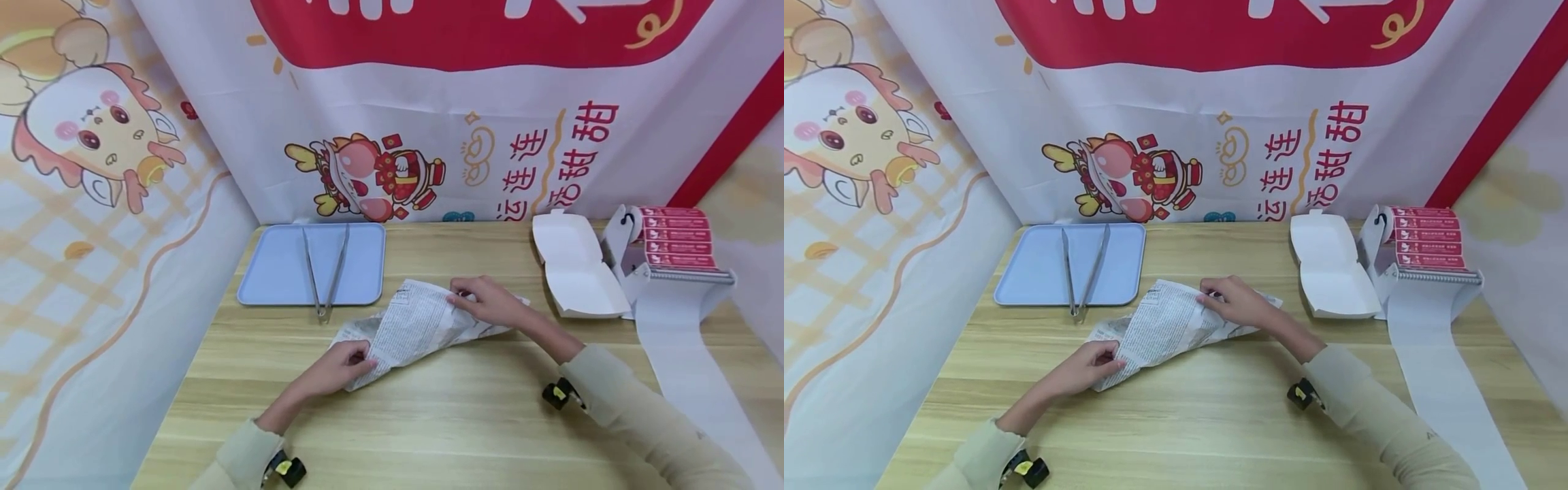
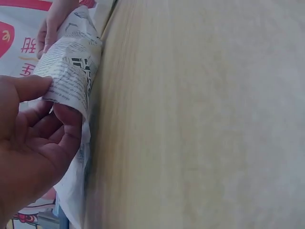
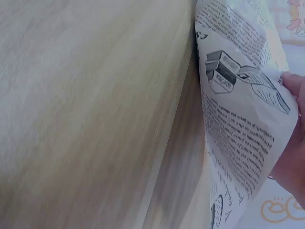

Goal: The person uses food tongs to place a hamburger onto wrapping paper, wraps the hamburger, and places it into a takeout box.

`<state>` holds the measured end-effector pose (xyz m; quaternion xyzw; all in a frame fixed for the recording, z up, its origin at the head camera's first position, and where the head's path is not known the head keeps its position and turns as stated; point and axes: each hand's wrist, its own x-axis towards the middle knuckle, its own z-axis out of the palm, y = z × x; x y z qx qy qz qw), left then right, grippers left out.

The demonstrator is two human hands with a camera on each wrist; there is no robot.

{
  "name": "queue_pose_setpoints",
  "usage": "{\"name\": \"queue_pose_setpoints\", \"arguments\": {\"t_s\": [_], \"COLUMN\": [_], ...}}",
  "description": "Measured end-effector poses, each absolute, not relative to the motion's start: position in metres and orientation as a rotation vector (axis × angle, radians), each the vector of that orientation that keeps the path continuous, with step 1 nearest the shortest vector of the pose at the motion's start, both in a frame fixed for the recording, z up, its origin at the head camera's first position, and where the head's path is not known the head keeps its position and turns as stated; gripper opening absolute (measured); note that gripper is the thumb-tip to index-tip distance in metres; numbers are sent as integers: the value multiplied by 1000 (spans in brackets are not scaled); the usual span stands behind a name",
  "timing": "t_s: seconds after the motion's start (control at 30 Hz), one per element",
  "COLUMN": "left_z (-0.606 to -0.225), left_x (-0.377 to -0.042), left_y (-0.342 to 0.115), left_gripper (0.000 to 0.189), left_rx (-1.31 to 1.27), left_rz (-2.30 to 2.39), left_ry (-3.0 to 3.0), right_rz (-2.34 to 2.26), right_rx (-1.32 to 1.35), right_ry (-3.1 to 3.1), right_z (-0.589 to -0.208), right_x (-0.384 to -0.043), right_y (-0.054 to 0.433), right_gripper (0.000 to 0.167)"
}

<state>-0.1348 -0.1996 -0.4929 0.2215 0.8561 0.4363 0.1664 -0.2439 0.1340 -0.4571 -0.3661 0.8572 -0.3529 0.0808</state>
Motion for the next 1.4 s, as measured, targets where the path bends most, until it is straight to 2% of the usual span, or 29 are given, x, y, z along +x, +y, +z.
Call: {"name": "queue_pose_setpoints", "arguments": {"t_s": [0.6, 0.8, 0.93, 1.03, 1.17, 1.3, 1.4], "left_z": [-481, -450, -421, -420, -441, -457, -462], "left_x": [-145, -141, -149, -161, -177, -184, -185], "left_y": [-212, -194, -155, -126, -109, -111, -113], "left_gripper": [34, 13, 22, 35, 57, 65, 68], "left_rx": [660, 809, 1221, 1435, 1374, 1293, 1253], "left_rz": [1062, 759, 392, 133, -112, -85, -13], "left_ry": [2443, 2985, 3188, 3033, 2877, 2803, 2781], "right_rz": [-1220, -1250, -1273, -1295, -1320, -1258, -1179], "right_rx": [-855, -809, -789, -791, -809, -860, -891], "right_ry": [2448, 2449, 2459, 2465, 2464, 2535, 2623], "right_z": [-462, -465, -464, -467, -472, -472, -465], "right_x": [-242, -239, -238, -237, -236, -231, -221], "right_y": [133, 131, 133, 136, 137, 141, 153], "right_gripper": [22, 22, 22, 22, 18, 8, 15]}}
